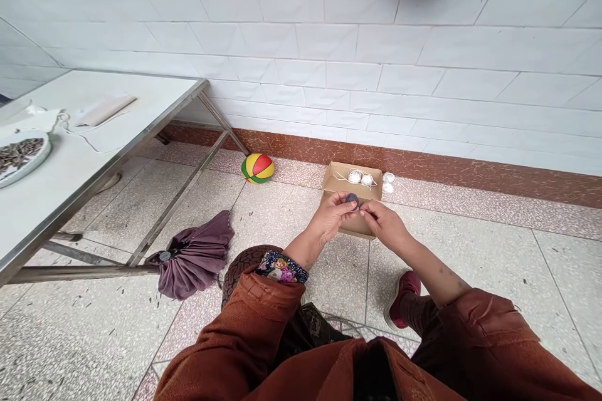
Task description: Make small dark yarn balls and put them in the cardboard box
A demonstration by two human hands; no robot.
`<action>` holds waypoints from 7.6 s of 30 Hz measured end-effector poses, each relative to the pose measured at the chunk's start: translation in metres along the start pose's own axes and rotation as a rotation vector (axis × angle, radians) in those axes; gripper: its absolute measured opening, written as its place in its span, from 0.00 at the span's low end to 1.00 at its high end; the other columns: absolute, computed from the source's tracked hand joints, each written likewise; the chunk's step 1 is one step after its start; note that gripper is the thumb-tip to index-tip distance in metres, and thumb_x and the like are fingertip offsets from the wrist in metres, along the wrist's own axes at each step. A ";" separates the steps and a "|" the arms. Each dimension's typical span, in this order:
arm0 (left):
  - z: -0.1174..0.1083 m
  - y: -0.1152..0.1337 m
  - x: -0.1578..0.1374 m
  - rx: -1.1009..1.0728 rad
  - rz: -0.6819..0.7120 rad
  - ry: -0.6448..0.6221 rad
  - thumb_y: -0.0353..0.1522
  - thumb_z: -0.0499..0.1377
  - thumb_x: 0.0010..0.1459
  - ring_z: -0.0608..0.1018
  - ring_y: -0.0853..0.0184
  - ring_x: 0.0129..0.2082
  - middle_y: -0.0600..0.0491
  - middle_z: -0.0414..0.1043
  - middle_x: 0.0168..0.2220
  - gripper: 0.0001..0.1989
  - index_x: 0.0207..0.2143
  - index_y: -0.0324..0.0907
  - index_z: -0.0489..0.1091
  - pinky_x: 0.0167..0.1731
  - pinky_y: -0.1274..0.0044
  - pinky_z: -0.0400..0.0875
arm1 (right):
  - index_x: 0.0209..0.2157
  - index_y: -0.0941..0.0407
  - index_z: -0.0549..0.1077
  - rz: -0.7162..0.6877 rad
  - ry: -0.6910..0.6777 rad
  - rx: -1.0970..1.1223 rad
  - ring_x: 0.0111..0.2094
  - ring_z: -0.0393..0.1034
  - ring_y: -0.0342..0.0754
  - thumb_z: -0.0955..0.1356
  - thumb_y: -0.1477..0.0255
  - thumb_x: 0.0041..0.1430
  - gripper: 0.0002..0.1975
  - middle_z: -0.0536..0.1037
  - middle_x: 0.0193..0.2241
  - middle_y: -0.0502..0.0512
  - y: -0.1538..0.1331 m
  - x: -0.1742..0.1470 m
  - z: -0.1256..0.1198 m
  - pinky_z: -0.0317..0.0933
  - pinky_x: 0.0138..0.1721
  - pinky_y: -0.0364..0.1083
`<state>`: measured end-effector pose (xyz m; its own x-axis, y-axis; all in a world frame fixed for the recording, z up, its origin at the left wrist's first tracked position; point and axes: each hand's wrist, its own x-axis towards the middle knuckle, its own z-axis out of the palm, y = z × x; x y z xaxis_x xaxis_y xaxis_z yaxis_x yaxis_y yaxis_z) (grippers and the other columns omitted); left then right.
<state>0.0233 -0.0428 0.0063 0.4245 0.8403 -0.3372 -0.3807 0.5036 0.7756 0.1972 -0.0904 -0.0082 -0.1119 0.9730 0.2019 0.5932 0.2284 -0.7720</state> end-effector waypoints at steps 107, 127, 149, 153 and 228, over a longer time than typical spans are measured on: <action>-0.007 0.015 0.008 0.226 0.221 0.126 0.30 0.70 0.42 0.75 0.70 0.38 0.54 0.77 0.37 0.18 0.39 0.41 0.75 0.46 0.74 0.68 | 0.39 0.51 0.75 -0.130 -0.133 0.022 0.40 0.73 0.52 0.62 0.64 0.72 0.11 0.78 0.36 0.56 -0.029 -0.015 0.007 0.66 0.43 0.50; -0.006 0.004 0.005 0.230 0.150 -0.003 0.30 0.72 0.43 0.75 0.70 0.37 0.53 0.76 0.37 0.19 0.40 0.40 0.75 0.45 0.73 0.68 | 0.33 0.52 0.73 -0.094 -0.082 0.088 0.35 0.72 0.50 0.64 0.68 0.66 0.08 0.78 0.32 0.53 -0.013 -0.002 -0.006 0.65 0.40 0.49; -0.011 0.010 -0.004 0.306 0.179 0.042 0.29 0.71 0.43 0.75 0.70 0.36 0.53 0.77 0.36 0.18 0.40 0.39 0.76 0.44 0.75 0.66 | 0.37 0.52 0.74 -0.204 -0.060 0.063 0.38 0.74 0.51 0.64 0.68 0.69 0.07 0.78 0.35 0.54 -0.012 0.003 -0.004 0.67 0.42 0.49; -0.007 0.012 -0.011 0.475 0.149 -0.082 0.29 0.71 0.43 0.72 0.72 0.31 0.55 0.75 0.33 0.18 0.38 0.38 0.75 0.37 0.76 0.64 | 0.37 0.52 0.74 -0.216 0.014 0.078 0.37 0.73 0.50 0.64 0.68 0.69 0.07 0.78 0.34 0.54 -0.018 0.007 -0.012 0.67 0.41 0.48; -0.003 0.005 -0.013 0.371 -0.011 -0.308 0.33 0.73 0.43 0.73 0.74 0.28 0.57 0.74 0.31 0.20 0.38 0.40 0.71 0.33 0.78 0.66 | 0.33 0.52 0.74 -0.045 0.056 0.127 0.33 0.69 0.49 0.65 0.61 0.69 0.13 0.75 0.29 0.52 -0.002 0.006 -0.016 0.65 0.37 0.48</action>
<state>0.0135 -0.0509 0.0132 0.6717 0.7085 -0.2164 -0.0799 0.3597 0.9297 0.2085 -0.0860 0.0041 -0.0892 0.9590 0.2691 0.4822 0.2780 -0.8308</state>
